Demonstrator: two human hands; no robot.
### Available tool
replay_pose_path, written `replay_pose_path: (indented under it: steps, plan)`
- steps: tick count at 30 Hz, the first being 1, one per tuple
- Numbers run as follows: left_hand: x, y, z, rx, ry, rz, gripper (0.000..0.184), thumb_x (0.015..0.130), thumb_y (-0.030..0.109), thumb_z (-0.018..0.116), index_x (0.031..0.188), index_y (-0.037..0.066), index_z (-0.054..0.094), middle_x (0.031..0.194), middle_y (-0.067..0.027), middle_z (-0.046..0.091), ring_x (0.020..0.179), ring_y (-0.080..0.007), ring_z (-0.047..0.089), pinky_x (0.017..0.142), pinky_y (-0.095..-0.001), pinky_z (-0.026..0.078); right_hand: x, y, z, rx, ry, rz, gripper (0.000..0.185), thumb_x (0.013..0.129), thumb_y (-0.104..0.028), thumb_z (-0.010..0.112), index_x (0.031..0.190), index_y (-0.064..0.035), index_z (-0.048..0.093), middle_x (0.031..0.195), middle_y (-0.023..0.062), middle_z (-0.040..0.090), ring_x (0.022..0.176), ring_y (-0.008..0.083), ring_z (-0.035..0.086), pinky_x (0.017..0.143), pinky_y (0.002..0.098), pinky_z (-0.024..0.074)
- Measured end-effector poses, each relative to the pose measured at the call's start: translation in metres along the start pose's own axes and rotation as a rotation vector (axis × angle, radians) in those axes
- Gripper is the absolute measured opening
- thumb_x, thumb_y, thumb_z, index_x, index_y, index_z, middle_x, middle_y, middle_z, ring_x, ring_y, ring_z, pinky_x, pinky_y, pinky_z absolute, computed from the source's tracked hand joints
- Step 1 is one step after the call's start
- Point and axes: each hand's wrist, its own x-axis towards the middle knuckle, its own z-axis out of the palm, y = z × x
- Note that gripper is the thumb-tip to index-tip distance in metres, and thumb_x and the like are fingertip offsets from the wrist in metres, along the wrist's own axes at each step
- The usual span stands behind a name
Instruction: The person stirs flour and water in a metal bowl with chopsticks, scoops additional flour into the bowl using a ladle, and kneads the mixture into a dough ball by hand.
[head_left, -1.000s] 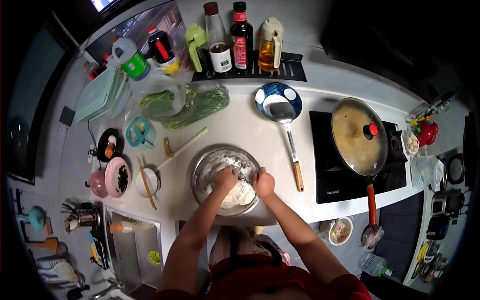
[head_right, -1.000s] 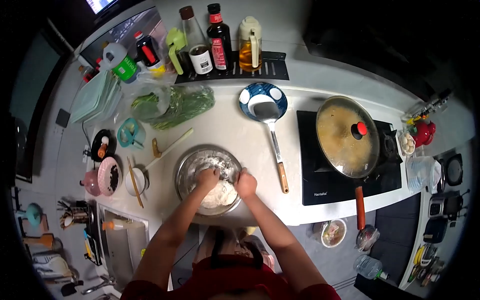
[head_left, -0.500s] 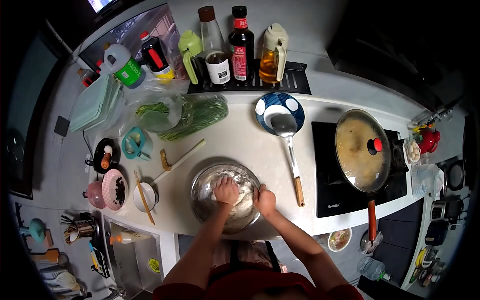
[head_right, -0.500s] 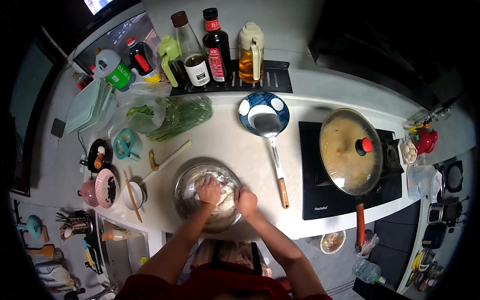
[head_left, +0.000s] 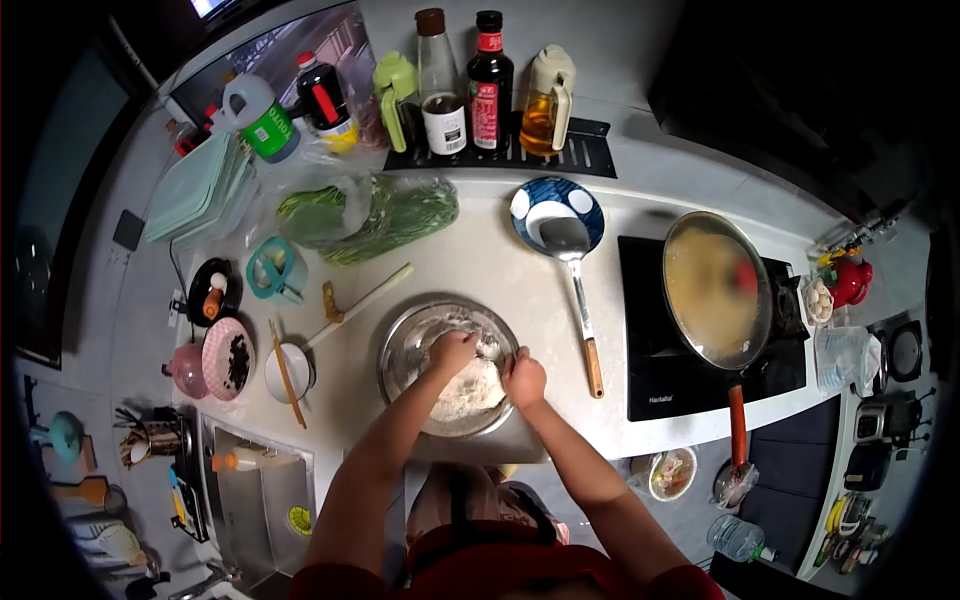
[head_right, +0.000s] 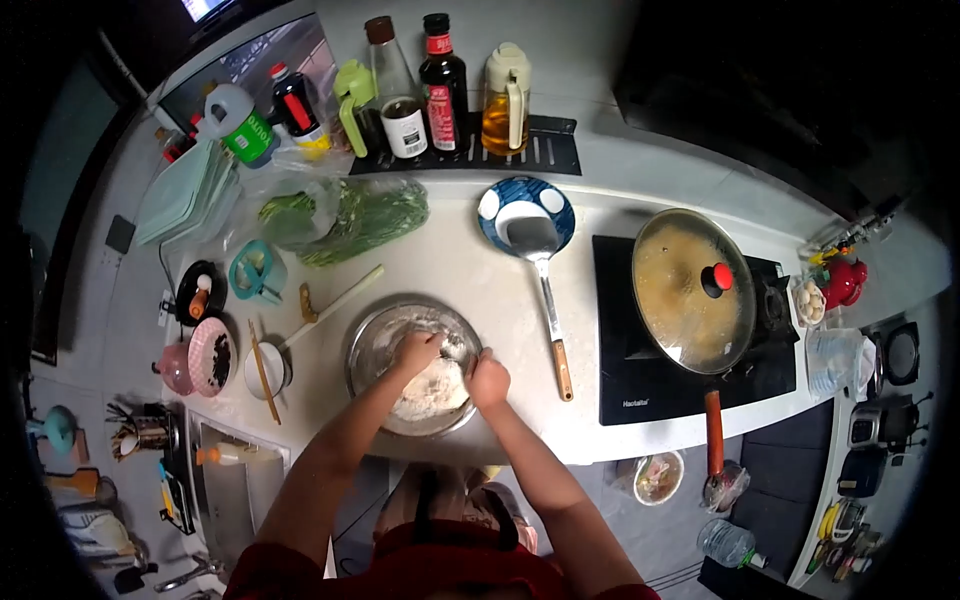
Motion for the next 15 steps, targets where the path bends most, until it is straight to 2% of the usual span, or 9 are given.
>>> replay_pose_path:
  steps: [3,4,6,9,13,15]
  plan:
    - [-0.049,0.046,-0.014,0.403,-0.069,0.012,0.044,0.077,0.047,0.049,0.079,0.007,0.065,0.079,-0.0148,0.064,0.077,-0.0308,0.062,0.066,-0.0444,0.046,0.000,0.003,0.001,-0.007,-0.015,-0.021,0.021,0.081,-0.019,0.051,0.074,0.0004,0.047,0.057,0.0234,0.056,0.053,0.0399,0.056,0.049,0.0466,0.0458]
    - [-0.064,0.052,-0.011,0.423,-0.009,0.032,0.037,0.077,0.042,0.051,0.080,0.007,0.063,0.081,-0.0140,0.062,0.072,-0.0322,0.061,0.065,-0.0441,0.046,0.000,0.004,0.001,-0.008,-0.021,-0.028,0.021,0.082,-0.019,0.051,0.075,0.0004,0.047,0.058,0.0234,0.056,0.053,0.0402,0.056,0.049,0.0467,0.0458]
    - [-0.086,0.035,0.008,0.473,0.389,0.362,0.026,0.074,0.033,0.054,0.081,0.009,0.061,0.081,-0.0121,0.057,0.079,-0.0260,0.056,0.066,-0.0398,0.044,-0.001,0.003,0.000,-0.002,-0.035,-0.014,0.022,0.082,-0.019,0.051,0.074,0.0004,0.047,0.058,0.0234,0.056,0.053,0.0402,0.056,0.050,0.0466,0.0458]
    - [-0.098,0.025,0.018,0.438,0.394,0.503,0.016,0.074,0.025,0.055,0.081,0.011,0.055,0.082,-0.0084,0.051,0.075,-0.0279,0.053,0.063,-0.0401,0.043,-0.001,0.003,-0.002,0.004,-0.044,-0.020,0.022,0.082,-0.020,0.052,0.074,0.0005,0.047,0.058,0.0235,0.056,0.053,0.0402,0.056,0.049,0.0466,0.0457]
    - [-0.086,0.019,0.022,0.352,0.431,0.574,0.013,0.074,0.022,0.055,0.082,0.012,0.053,0.080,-0.0070,0.051,0.077,-0.0267,0.050,0.064,-0.0393,0.041,0.001,0.004,-0.002,0.031,-0.041,-0.024,0.021,0.082,-0.018,0.053,0.074,0.0005,0.047,0.057,0.0240,0.055,0.052,0.0406,0.055,0.048,0.0466,0.0448]
    - [-0.074,0.011,0.025,0.392,0.464,0.599,0.014,0.076,0.025,0.054,0.081,0.012,0.053,0.080,-0.0064,0.051,0.077,-0.0255,0.051,0.064,-0.0379,0.040,0.000,0.007,-0.001,0.041,-0.046,-0.031,0.021,0.082,-0.018,0.053,0.073,0.0008,0.046,0.055,0.0242,0.054,0.051,0.0410,0.054,0.047,0.0464,0.0440]
